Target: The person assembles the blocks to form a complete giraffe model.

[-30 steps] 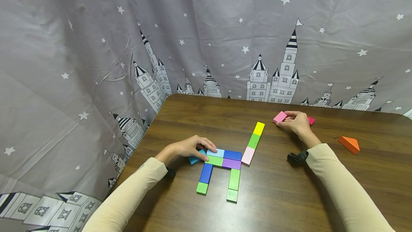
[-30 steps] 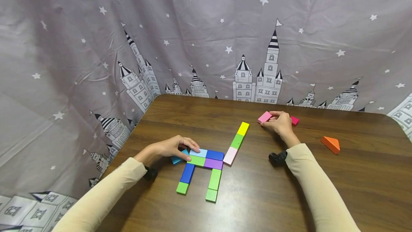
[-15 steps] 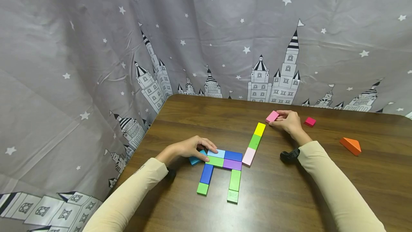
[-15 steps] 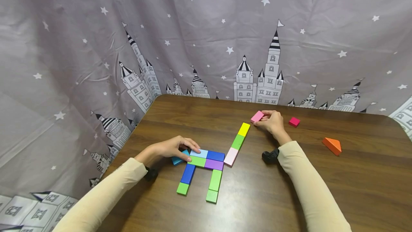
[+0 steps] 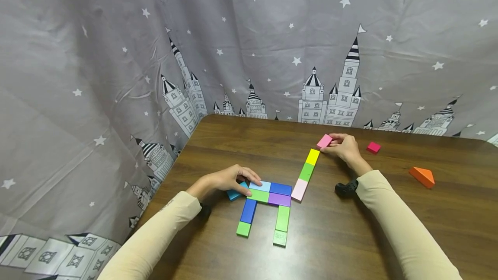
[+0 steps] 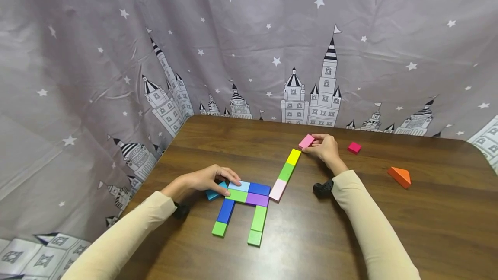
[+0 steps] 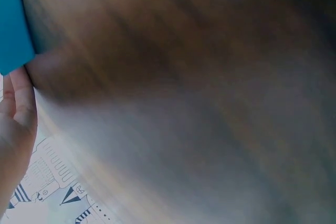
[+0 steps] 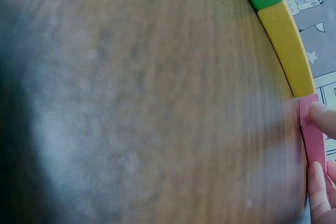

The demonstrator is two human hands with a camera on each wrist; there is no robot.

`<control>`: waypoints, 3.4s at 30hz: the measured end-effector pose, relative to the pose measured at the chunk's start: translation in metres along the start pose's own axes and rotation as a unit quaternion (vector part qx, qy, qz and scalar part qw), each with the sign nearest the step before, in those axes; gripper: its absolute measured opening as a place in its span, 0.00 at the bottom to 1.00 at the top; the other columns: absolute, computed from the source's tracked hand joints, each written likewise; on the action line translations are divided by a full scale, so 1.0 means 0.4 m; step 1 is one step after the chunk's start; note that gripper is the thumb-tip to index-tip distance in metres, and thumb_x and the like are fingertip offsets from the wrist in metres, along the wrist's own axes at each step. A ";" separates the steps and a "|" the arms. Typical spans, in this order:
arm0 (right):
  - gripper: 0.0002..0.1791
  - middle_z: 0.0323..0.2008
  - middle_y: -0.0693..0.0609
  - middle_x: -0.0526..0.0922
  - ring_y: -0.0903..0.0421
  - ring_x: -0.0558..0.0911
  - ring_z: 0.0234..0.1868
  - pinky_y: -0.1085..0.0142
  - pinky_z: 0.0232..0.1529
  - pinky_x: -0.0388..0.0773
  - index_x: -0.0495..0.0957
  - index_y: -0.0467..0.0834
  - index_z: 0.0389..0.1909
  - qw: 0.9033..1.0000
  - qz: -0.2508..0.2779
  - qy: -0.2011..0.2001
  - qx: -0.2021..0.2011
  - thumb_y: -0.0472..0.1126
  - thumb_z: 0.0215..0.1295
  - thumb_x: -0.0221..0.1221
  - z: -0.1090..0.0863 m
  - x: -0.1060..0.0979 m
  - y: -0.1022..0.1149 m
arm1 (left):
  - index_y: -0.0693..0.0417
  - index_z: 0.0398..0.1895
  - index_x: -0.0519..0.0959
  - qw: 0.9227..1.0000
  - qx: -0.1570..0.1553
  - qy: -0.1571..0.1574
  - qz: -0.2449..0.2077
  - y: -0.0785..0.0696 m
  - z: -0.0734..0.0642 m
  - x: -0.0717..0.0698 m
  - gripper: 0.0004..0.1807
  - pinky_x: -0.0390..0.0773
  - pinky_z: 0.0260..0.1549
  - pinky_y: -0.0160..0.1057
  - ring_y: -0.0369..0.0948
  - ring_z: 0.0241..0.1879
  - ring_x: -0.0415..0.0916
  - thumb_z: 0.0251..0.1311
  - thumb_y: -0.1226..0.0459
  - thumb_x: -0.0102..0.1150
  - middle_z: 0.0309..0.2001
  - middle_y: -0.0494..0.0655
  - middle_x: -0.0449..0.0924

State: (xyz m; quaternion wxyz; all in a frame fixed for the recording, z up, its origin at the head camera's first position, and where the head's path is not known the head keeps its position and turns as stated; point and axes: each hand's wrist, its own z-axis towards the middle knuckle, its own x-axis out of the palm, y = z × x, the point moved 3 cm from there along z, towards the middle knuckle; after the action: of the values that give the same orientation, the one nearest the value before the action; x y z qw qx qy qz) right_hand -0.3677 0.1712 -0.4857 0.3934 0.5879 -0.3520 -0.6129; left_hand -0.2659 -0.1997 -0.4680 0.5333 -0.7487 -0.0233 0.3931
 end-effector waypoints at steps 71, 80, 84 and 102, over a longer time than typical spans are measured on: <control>0.30 0.53 0.26 0.78 0.71 0.75 0.33 0.80 0.37 0.74 0.73 0.23 0.59 0.997 0.065 0.038 -0.015 0.28 0.56 0.70 -0.007 0.038 0.010 | 0.61 0.56 0.83 1.000 -0.008 -0.001 -0.004 -0.005 -0.007 0.004 0.19 0.72 0.59 0.46 0.46 0.61 0.72 0.61 0.68 0.69 0.58 0.52 0.78; 0.29 0.54 0.27 0.78 0.70 0.75 0.34 0.81 0.38 0.73 0.74 0.24 0.59 0.998 0.057 0.038 -0.014 0.28 0.56 0.70 -0.005 0.034 0.012 | 0.60 0.56 0.83 1.000 -0.008 0.001 -0.001 -0.003 -0.002 0.001 0.19 0.72 0.60 0.44 0.45 0.61 0.72 0.61 0.68 0.69 0.59 0.51 0.78; 0.29 0.53 0.26 0.78 0.67 0.76 0.36 0.81 0.38 0.74 0.74 0.24 0.59 0.998 0.056 0.037 -0.017 0.28 0.56 0.69 -0.004 0.032 0.012 | 0.61 0.56 0.83 1.000 -0.008 0.000 -0.006 -0.008 0.000 -0.001 0.20 0.72 0.60 0.45 0.46 0.60 0.72 0.60 0.69 0.69 0.58 0.51 0.79; 0.25 0.44 0.38 0.83 0.69 0.76 0.34 0.81 0.34 0.74 0.77 0.25 0.54 0.991 0.086 -0.088 -0.053 0.30 0.57 0.70 -0.011 -0.076 0.009 | 0.61 0.55 0.83 1.000 -0.002 -0.003 0.001 -0.011 -0.001 -0.001 0.19 0.72 0.59 0.47 0.46 0.60 0.72 0.60 0.68 0.69 0.58 0.52 0.79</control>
State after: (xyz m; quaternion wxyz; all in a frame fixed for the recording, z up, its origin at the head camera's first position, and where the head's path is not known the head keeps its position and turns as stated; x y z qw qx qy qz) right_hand -0.3631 0.1969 -0.4692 0.4428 0.4772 -0.4017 -0.6440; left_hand -0.2640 -0.1982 -0.4640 0.5311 -0.7488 -0.0252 0.3959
